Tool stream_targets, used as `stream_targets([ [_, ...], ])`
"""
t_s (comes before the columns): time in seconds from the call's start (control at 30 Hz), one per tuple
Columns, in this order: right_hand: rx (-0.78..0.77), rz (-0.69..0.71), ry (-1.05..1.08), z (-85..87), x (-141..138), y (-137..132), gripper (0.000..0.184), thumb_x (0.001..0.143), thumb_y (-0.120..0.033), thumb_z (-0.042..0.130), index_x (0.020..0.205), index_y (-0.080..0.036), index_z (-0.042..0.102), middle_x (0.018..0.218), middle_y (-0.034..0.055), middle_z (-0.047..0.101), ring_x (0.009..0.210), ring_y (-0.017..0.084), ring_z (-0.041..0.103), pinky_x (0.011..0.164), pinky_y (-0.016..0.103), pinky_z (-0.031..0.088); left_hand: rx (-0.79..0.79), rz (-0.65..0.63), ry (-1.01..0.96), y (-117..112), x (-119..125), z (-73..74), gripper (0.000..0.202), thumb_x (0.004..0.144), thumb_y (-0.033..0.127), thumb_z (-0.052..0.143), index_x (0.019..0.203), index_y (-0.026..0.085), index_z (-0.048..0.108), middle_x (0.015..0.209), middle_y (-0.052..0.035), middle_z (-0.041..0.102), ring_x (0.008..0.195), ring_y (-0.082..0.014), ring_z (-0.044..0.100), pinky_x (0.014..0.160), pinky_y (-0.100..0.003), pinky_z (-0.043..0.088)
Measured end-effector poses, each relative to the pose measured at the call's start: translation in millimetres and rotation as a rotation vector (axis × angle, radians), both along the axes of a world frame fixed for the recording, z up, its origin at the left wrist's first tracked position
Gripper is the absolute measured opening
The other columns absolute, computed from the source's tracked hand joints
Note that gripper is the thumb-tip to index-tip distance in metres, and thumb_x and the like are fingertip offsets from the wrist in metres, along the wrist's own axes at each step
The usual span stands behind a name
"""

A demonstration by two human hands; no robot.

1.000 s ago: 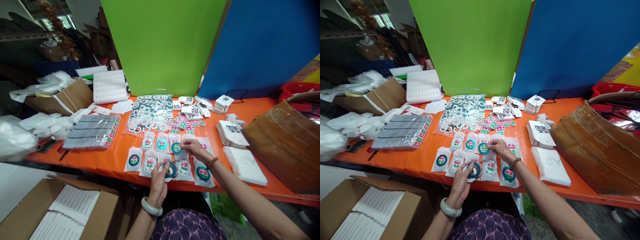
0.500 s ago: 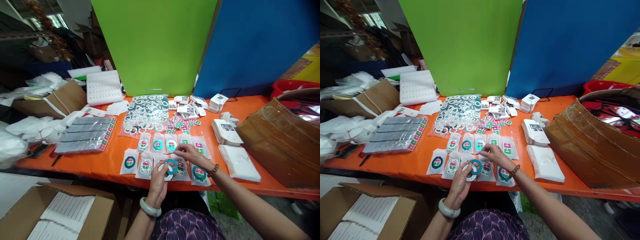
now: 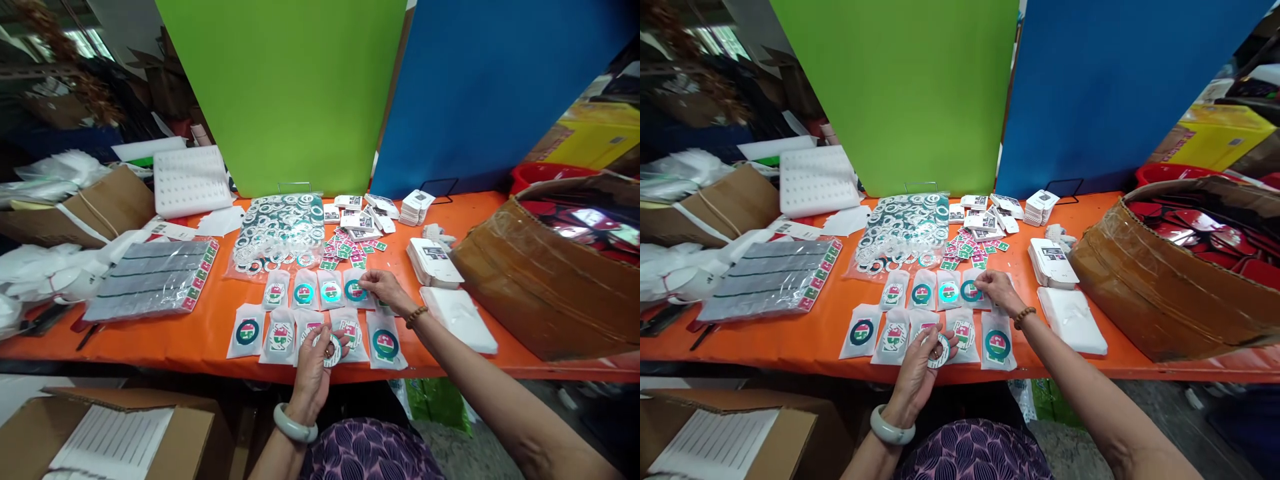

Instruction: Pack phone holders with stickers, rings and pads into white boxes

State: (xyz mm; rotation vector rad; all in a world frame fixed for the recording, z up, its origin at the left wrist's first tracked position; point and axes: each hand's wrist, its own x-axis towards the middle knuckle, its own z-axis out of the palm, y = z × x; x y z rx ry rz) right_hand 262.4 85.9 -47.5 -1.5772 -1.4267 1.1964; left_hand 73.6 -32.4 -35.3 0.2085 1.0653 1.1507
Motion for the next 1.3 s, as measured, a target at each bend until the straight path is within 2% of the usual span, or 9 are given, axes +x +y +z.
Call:
stream_targets([
  [0.17,0.171,-0.089,-0.161,0.1,1.2,-11.2,0.013,0.067,-0.028,0.066,0.074,-0.018,0.061,0.082,0.0042,0.059,0.075,0.017,0.051,0.069,0.029,0.039,-0.021,-0.008,-0.159,4.0,1.0,4.0,0.019,0.075,0.015,0.069,0.090,0.015,0.057,0.088,-0.0100,0.071,0.081,-0.0203,0.068,0.076,-0.035,0.054],
  [0.23,0.171,0.009,-0.157,1.6,-3.9,-27.4,0.013,0.072,-0.031,0.064,0.074,-0.018,0.061,0.080,0.0033,0.061,0.074,0.017,0.053,0.069,0.029,0.039,-0.002,-0.012,-0.168,6.7,2.4,2.6,0.023,0.072,0.013,0.071,0.091,0.013,0.059,0.087,-0.0082,0.070,0.069,-0.0132,0.065,0.073,-0.029,0.053],
  [0.3,0.092,0.165,-0.093,3.4,-11.2,-45.2,0.019,0.075,-0.036,0.064,0.069,-0.018,0.060,0.070,0.0015,0.060,0.067,0.015,0.052,0.063,0.027,0.039,0.043,-0.018,-0.139,8.5,4.3,-0.8,0.029,0.068,0.019,0.077,0.092,0.012,0.062,0.074,-0.0032,0.068,0.058,-0.0079,0.058,0.065,-0.022,0.050],
  [0.4,-0.038,0.263,0.047,4.2,-22.0,-65.8,0.026,0.069,-0.040,0.071,0.068,-0.018,0.058,0.064,-0.0005,0.059,0.059,0.012,0.048,0.055,0.024,0.037,0.069,-0.048,-0.055,8.4,7.3,-5.6,0.043,0.059,0.030,0.083,0.093,0.010,0.066,0.056,0.0030,0.059,0.053,-0.0076,0.053,0.056,-0.019,0.045],
  [0.6,-0.179,0.207,0.279,-1.1,-27.5,-76.3,0.036,0.058,-0.043,0.079,0.064,-0.017,0.054,0.056,-0.0034,0.052,0.051,0.008,0.042,0.047,0.021,0.032,0.028,-0.143,0.027,4.5,11.4,-2.5,0.049,0.054,0.038,0.085,0.091,0.013,0.067,0.073,-0.0037,0.068,0.065,-0.0148,0.061,0.059,-0.025,0.049],
  [0.77,-0.305,0.211,0.397,-1.7,-24.2,-81.3,0.030,0.061,-0.038,0.075,0.065,-0.017,0.053,0.049,-0.0069,0.047,0.040,0.005,0.035,0.039,0.020,0.024,0.017,-0.151,0.051,4.3,17.2,-1.2,0.047,0.053,0.044,0.084,0.083,0.014,0.063,0.069,-0.0013,0.066,0.058,-0.0109,0.057,0.054,-0.022,0.048],
  [0.93,-0.303,0.207,0.383,2.4,-19.6,-87.3,0.023,0.063,-0.032,0.070,0.067,-0.018,0.052,0.048,-0.0054,0.054,0.037,0.006,0.041,0.038,0.019,0.028,0.045,-0.177,0.093,3.5,23.7,-0.3,0.047,0.055,0.046,0.082,0.082,0.015,0.059,0.067,0.0007,0.062,0.058,-0.0106,0.056,0.051,-0.020,0.046],
  [1.13,-0.361,0.156,0.401,12.6,-2.4,-88.5,0.032,0.060,-0.038,0.074,0.066,-0.017,0.051,0.046,-0.0075,0.047,0.037,0.004,0.037,0.037,0.018,0.018,0.059,-0.196,0.065,2.8,27.7,4.3,0.047,0.056,0.042,0.083,0.086,0.016,0.058,0.070,0.0009,0.063,0.060,-0.0097,0.057,0.052,-0.019,0.047],
  [1.3,-0.232,-0.037,0.419,12.8,27.8,-70.0,0.036,0.058,-0.040,0.075,0.066,-0.018,0.049,0.050,-0.0079,0.043,0.040,0.004,0.034,0.039,0.018,0.019,0.052,-0.168,0.070,6.4,21.3,2.8,0.050,0.054,0.042,0.084,0.086,0.017,0.055,0.062,0.0023,0.062,0.055,-0.0121,0.060,0.054,-0.024,0.051],
])
